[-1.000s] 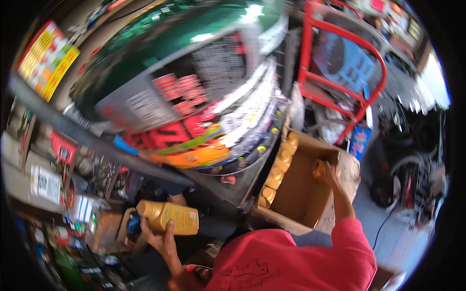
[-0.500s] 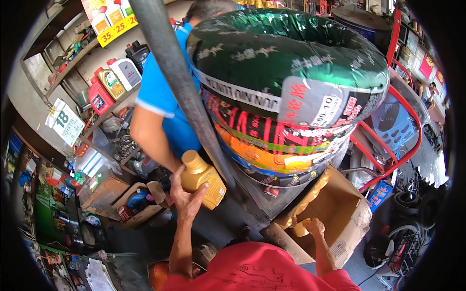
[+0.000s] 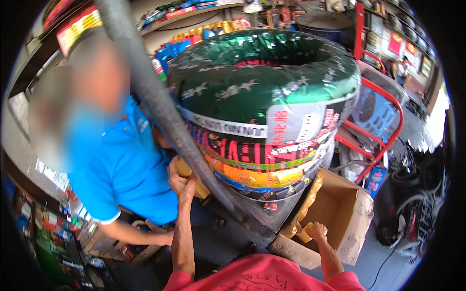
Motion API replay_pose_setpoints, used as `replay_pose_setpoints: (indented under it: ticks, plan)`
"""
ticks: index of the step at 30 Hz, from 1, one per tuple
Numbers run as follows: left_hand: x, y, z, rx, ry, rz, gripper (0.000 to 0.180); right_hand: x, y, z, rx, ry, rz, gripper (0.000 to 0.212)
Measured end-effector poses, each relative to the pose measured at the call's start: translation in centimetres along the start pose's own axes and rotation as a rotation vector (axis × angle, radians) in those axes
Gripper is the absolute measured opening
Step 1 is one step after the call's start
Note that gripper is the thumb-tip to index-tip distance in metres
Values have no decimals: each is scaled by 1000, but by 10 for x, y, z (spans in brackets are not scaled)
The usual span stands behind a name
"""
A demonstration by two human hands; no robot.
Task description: The person unpacks yellow bottles from a cardboard box and hands them to a man in a blue shirt. The man places the bottles on a shelf or into a container. The person continues to remove bottles from the box and repeat the process.
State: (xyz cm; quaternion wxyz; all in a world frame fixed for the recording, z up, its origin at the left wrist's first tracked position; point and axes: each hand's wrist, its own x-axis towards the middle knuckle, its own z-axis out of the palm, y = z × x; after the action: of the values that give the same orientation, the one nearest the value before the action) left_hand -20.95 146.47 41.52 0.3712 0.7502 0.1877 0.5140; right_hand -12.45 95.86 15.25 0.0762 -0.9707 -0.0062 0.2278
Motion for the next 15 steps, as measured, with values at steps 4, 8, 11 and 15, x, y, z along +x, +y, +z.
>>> replay_pose_setpoints:
  ticks: [4, 8, 11, 15]
  plan:
    - [14, -81, 1, -130, 8, -57, 54, -1, 12, 10, 36, 63, -29, 53]
    - [25, -82, 1, -274, -129, -17, 50, -3, 9, -3, 154, -90, 124, 44]
    - [32, -90, -1, -446, -226, -44, 52, -9, 5, -3, 115, -38, 150, 42]
    - [20, -45, 13, 21, -176, 368, 62, -18, 2, 3, 159, 51, 157, 34]
